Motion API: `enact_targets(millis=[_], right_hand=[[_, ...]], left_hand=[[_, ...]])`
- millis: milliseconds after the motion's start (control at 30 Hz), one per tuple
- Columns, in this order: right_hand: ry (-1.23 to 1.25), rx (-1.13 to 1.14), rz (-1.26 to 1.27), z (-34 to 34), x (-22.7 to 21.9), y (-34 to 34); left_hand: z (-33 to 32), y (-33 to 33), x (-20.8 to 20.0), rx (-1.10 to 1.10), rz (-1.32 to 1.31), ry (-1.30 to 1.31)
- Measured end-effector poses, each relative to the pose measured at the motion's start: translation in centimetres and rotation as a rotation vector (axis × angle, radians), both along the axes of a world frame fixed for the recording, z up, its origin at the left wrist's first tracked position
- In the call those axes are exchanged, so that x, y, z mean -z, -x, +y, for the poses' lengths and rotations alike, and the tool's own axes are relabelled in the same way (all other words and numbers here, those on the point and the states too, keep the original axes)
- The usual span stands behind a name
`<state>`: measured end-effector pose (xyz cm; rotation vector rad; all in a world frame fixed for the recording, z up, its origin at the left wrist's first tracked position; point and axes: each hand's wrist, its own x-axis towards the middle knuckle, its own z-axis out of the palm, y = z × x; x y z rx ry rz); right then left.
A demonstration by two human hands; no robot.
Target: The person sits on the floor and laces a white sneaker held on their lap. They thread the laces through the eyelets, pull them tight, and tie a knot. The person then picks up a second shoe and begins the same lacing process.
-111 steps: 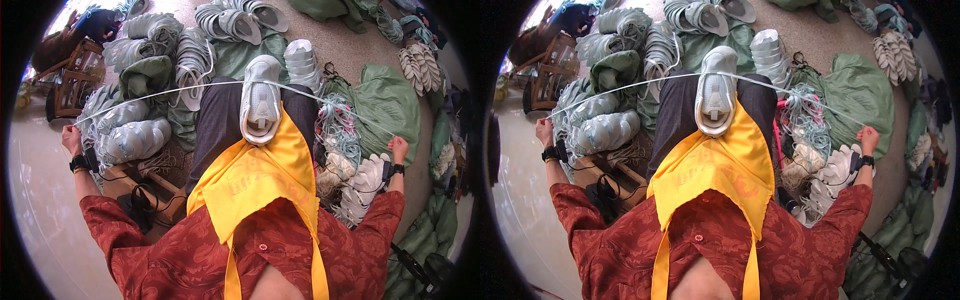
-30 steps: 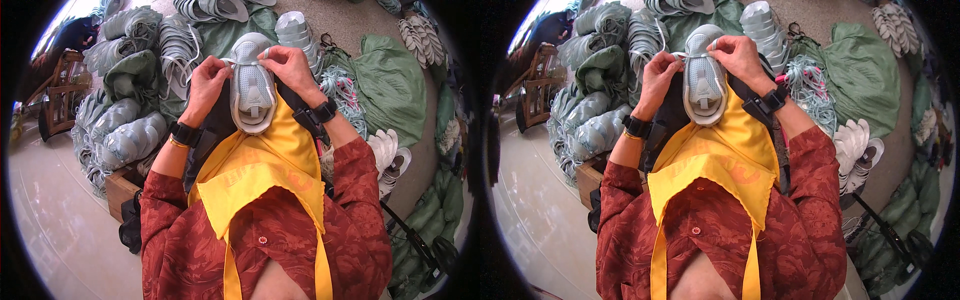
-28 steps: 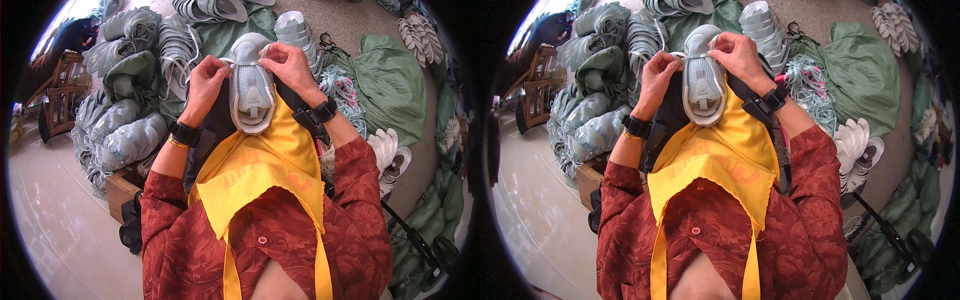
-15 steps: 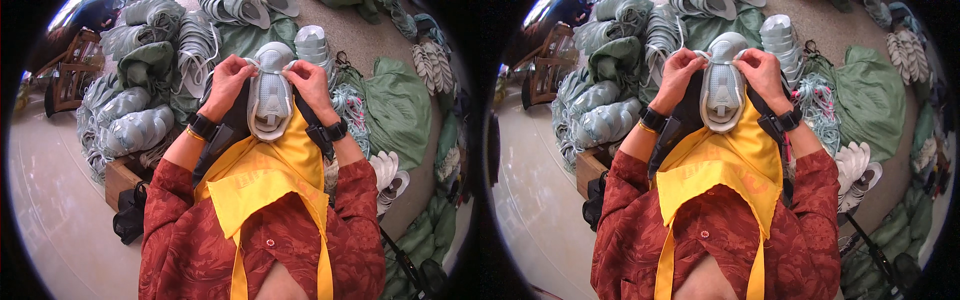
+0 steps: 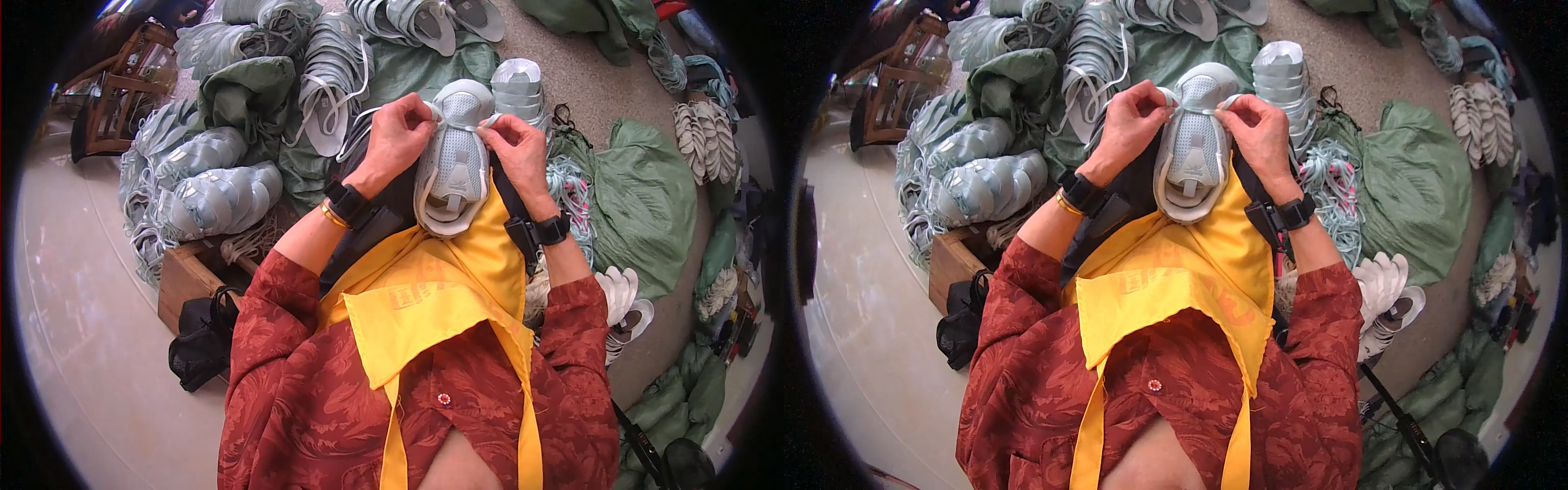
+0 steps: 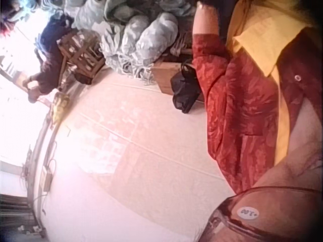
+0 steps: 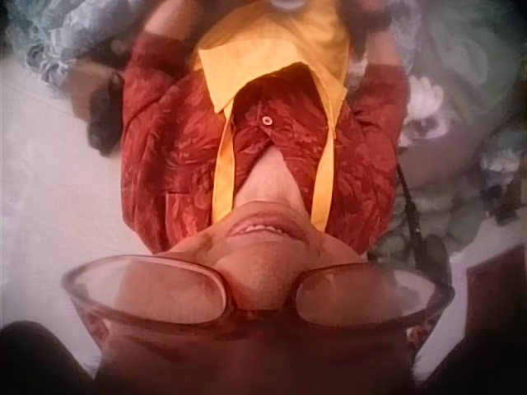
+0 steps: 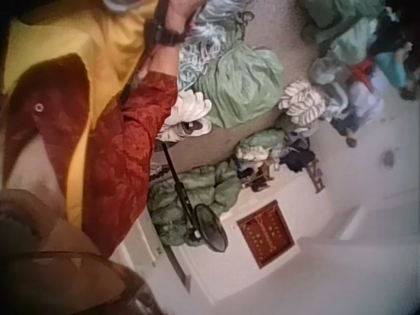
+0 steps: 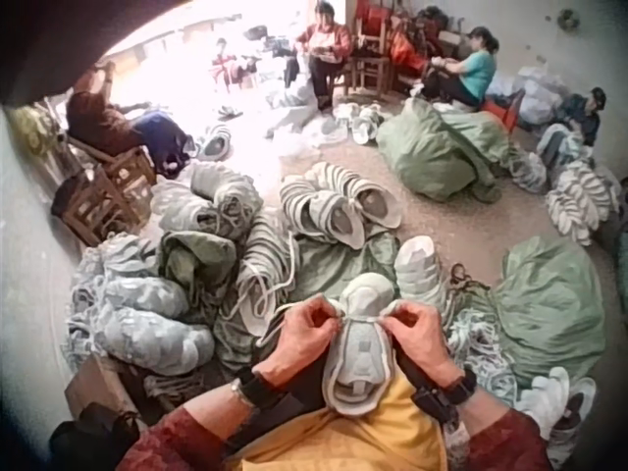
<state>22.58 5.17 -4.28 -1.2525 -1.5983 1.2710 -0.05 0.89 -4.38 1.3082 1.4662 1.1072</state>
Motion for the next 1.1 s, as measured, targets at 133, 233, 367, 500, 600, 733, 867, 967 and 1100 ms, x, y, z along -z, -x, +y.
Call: enact_targets(millis=[133, 233, 367, 500, 600, 733, 867, 967, 1100], right_hand=[[0.003, -0.014, -0.049, 0.2, 0.1, -0.2], [-0.008, -0.003, -0.047, 0.3, 0.4, -0.2], [-0.025, 0.055, -0.058, 0.1, 0.0, 0.4], [-0.09, 0.106, -0.092, -0.5, -0.4, 0.7], [-0.13, 0.098, -0.098, -0.9, -0.4, 0.8], [-0.238, 0.049, -0.265, -1.1, -1.5, 0.8], [-0.177, -0.033, -0.352, -1.6, -3.4, 0.9], [-0.163, -0.098, -0.428, -1.4, -4.4, 0.7], [-0.258, -0.135, -0.474, -1.0, -4.0, 0.5]], left_hand=[[0.2, -0.6, -1.0, 0.078, 0.357, -0.311], [0.5, -0.4, -0.9, 0.068, 0.25, -0.226], [1.0, 0.7, 0.0, 0.056, 0.102, -0.03], [0.9, 0.3, -0.6, 0.025, 0.155, -0.02], [0.8, 0.3, -0.7, 0.014, 0.157, -0.036], [0.5, 0.0, -0.1, 0.016, 0.147, -0.128], [0.4, -0.1, 0.3, 0.035, 0.195, -0.172], [0.2, -0.1, 0.3, 0.044, 0.219, -0.208], [-0.1, -0.4, 0.1, 0.061, 0.208, -0.26]])
